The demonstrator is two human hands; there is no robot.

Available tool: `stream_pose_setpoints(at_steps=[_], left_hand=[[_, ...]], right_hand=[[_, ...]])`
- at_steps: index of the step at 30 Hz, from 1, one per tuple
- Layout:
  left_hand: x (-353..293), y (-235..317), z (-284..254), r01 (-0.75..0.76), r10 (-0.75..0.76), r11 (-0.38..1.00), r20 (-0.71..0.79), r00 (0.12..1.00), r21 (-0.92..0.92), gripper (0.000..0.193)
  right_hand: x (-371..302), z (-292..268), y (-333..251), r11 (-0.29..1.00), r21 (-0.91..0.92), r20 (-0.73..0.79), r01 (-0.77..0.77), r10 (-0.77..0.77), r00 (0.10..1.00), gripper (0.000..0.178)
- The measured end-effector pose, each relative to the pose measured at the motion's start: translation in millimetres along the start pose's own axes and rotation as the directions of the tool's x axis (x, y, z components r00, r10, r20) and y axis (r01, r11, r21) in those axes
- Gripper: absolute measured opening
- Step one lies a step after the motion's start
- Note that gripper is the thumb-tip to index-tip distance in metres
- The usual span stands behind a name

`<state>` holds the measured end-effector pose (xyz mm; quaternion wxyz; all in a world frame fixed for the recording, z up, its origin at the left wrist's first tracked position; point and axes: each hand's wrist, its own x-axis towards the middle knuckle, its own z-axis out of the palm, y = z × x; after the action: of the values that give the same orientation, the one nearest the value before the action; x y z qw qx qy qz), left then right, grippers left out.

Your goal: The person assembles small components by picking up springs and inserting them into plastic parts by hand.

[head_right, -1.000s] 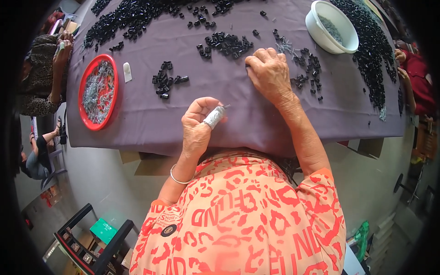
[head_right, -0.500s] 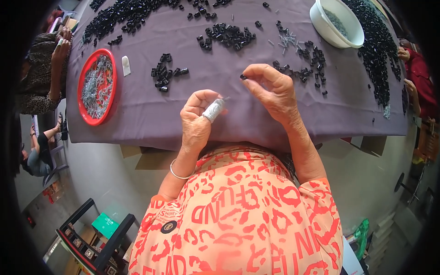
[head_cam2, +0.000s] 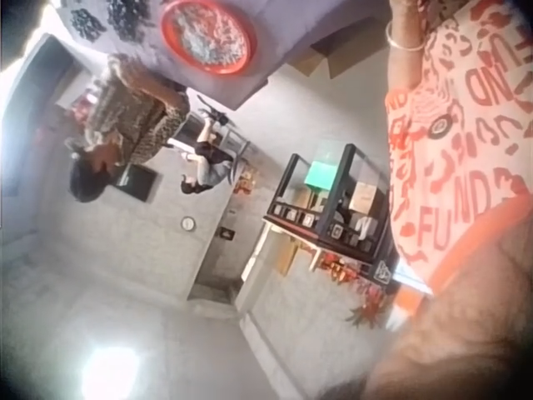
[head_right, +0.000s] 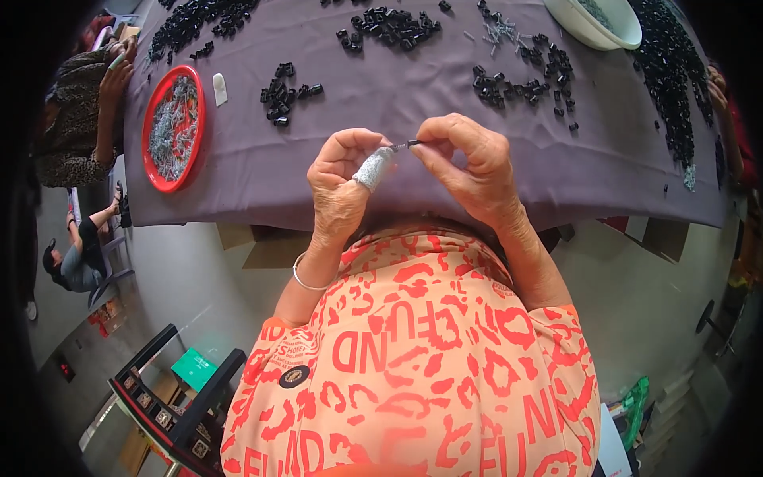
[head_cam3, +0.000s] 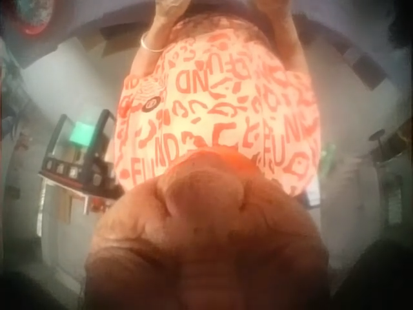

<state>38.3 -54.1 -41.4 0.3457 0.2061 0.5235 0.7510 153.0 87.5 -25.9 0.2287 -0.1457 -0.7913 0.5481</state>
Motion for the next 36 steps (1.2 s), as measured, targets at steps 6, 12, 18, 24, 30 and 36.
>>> stream_pose_setpoints(at_steps=[6,12,18,24,30,36], left_hand=[[-8.0,3.5,7.6,-0.015,0.014,0.998,0.016,1.000,0.068,0.022],[-14.0,5.5,10.1,-0.014,0.014,0.992,0.006,1.000,0.123,0.023],[-20.7,3.5,12.5,-0.047,0.052,0.983,-0.020,0.998,0.176,0.023],[-23.8,1.6,12.6,-0.036,0.043,0.983,-0.036,0.998,0.179,0.023],[-25.6,3.6,16.2,-0.023,0.034,0.985,-0.057,0.998,0.172,0.022],[-21.7,5.0,12.8,0.041,-0.018,0.960,-0.085,0.996,0.276,0.020]], right_hand=[[-7.7,2.5,-2.1,0.997,0.038,0.000,0.063,-0.063,0.998,0.015],[-12.8,2.9,-6.6,0.994,0.068,0.007,0.081,-0.082,0.997,0.015],[-20.5,8.7,-0.2,0.990,0.126,-0.003,0.061,-0.061,0.998,0.016],[-23.3,12.3,-1.4,0.988,0.152,-0.031,-0.035,0.040,0.999,0.013],[-21.8,14.5,-2.1,0.995,0.088,-0.005,-0.040,0.041,0.999,0.012],[-20.2,22.0,2.6,0.999,0.040,-0.065,-0.013,0.015,0.998,0.016]])
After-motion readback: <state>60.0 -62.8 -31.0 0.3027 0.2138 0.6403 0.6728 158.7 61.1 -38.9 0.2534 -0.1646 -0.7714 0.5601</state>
